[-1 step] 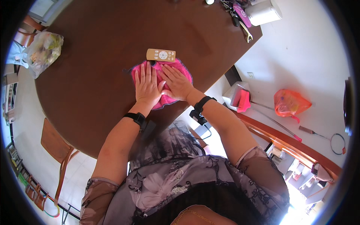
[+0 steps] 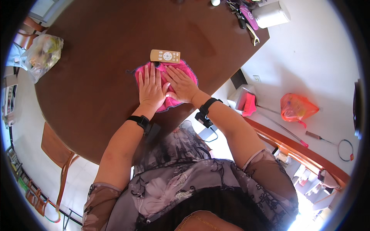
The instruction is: The person clears dishes from a table, places them into a sink, and then cleans the table surface by hand with a cloth.
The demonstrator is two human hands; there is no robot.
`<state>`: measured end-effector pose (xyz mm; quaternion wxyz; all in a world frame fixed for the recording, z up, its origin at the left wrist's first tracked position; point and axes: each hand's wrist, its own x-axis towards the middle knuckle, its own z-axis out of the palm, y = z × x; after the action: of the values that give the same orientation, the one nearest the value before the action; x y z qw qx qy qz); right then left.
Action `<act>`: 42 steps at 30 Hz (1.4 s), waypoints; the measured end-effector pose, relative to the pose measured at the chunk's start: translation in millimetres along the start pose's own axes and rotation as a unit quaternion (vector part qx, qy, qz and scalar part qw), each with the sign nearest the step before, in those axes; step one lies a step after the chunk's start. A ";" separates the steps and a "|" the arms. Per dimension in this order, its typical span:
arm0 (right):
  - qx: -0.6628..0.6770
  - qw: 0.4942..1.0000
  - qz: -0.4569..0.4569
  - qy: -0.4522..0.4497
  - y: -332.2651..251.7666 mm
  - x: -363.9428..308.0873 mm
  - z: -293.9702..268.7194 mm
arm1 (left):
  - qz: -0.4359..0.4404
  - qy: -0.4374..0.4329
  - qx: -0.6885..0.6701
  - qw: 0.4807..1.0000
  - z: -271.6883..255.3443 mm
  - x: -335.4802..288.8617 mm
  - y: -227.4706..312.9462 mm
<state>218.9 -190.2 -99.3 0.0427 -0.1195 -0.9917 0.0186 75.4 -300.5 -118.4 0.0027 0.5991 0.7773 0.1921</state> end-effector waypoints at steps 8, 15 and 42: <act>0.008 1.000 -0.015 -0.011 -2.0 -0.1 7.8 | 0.014 0.009 0.012 1.000 19.1 -7.0 -6.7; 0.032 0.998 -0.044 0.005 -20.9 25.9 42.8 | -0.024 0.015 0.023 0.999 37.3 -26.7 -44.8; 0.026 0.996 0.077 -0.026 56.9 -87.0 -18.4 | 0.111 -0.059 -0.049 0.991 46.2 28.5 87.7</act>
<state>318.1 -155.2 -90.7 0.0180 -0.1943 -0.9795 0.0506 159.8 -242.0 -128.3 0.0567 0.6913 0.6938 0.1938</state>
